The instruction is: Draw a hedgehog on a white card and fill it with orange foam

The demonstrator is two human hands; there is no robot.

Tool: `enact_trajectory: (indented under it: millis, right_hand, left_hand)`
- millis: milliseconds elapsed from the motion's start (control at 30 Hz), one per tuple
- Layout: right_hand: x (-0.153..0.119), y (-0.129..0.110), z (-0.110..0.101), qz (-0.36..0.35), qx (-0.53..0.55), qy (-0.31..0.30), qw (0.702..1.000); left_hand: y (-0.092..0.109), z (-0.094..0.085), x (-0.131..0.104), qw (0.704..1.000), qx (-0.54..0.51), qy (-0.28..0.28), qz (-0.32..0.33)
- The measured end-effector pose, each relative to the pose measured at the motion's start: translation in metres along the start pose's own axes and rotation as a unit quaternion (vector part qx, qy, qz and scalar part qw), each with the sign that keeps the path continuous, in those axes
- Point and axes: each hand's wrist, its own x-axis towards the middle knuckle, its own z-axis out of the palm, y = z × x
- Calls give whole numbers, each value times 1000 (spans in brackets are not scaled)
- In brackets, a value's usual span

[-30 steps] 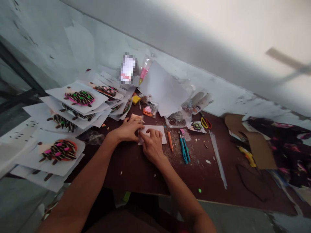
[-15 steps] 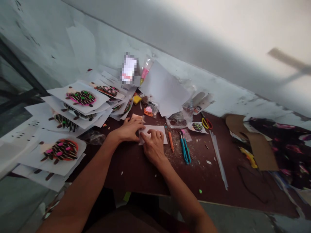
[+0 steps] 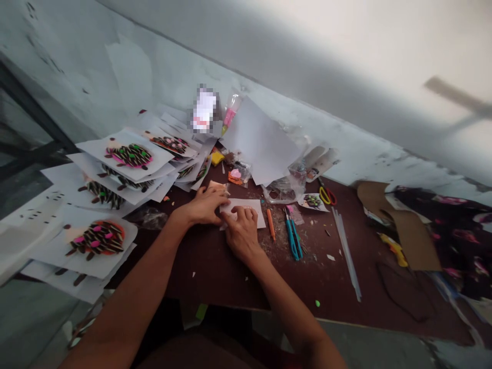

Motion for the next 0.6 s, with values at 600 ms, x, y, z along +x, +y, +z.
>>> enact_trajectory:
  millis: [600]
  right_hand:
    - [15,9,-3,-33,1,-45,998]
  left_hand:
    - [-5,4,3,1000,-2,5,3]
